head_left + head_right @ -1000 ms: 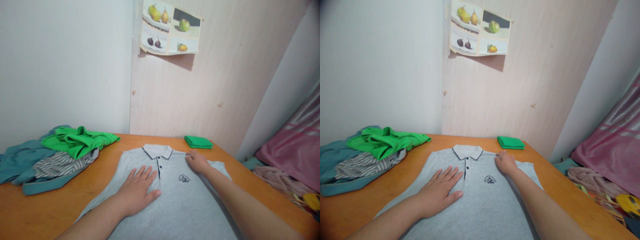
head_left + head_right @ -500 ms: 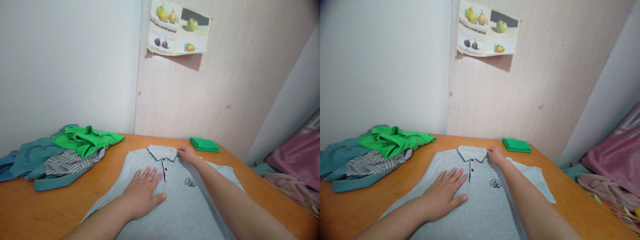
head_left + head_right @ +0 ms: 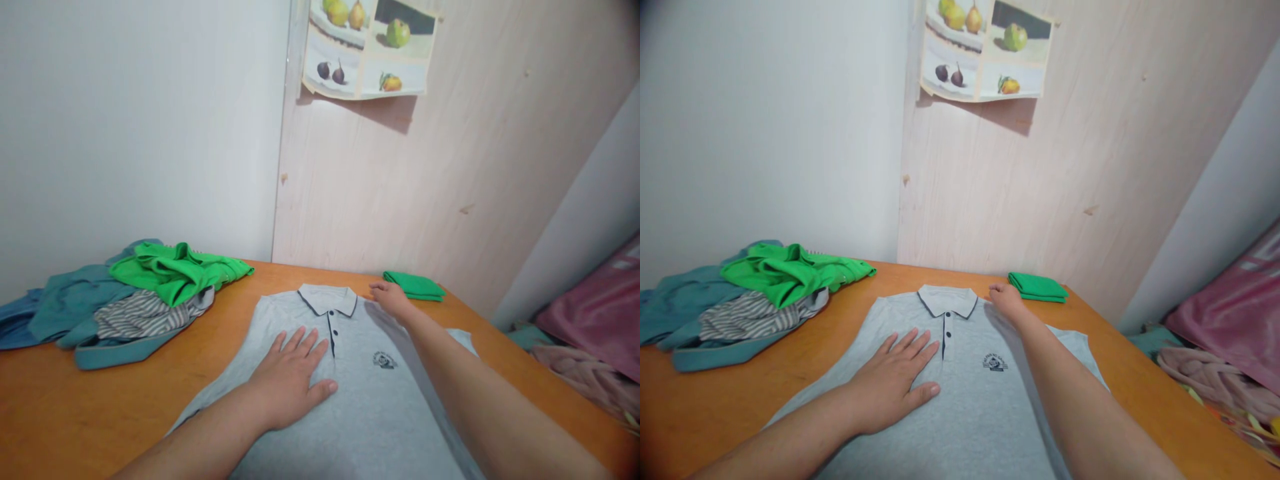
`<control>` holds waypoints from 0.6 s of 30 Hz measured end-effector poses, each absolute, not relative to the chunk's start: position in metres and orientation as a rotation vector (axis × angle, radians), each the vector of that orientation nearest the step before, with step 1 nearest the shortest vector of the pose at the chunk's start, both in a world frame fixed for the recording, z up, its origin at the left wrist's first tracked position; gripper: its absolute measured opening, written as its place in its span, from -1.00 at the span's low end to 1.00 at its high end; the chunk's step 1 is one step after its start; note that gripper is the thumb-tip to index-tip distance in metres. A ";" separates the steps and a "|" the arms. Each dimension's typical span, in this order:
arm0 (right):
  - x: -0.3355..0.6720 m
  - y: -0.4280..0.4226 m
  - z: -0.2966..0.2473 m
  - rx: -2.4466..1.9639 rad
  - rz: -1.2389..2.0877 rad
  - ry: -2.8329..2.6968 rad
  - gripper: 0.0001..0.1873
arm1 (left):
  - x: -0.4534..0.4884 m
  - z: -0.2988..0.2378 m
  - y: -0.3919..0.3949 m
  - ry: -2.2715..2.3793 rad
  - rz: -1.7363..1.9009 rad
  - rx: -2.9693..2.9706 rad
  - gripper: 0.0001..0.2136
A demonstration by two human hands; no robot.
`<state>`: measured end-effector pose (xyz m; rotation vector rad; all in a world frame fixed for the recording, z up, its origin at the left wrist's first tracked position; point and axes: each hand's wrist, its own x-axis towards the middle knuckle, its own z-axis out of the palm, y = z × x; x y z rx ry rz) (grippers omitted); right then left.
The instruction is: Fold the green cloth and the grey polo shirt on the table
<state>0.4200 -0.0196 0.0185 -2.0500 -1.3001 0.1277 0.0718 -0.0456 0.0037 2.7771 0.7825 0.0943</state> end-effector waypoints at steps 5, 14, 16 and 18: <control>0.436 -0.052 0.020 -2.070 0.236 -1.117 -0.76 | 0.072 0.003 -0.045 0.784 0.101 2.784 -0.23; 0.475 -0.113 0.036 -2.051 0.241 -0.855 -0.78 | 0.073 0.000 -0.042 0.779 0.131 2.806 -0.25; 0.495 -0.130 0.043 -2.106 0.202 -0.758 -0.77 | 0.073 0.001 -0.042 0.788 0.126 2.806 -0.25; 0.513 -0.148 0.046 -2.174 0.171 -0.669 -0.75 | 0.073 0.002 -0.042 0.798 0.121 2.804 -0.25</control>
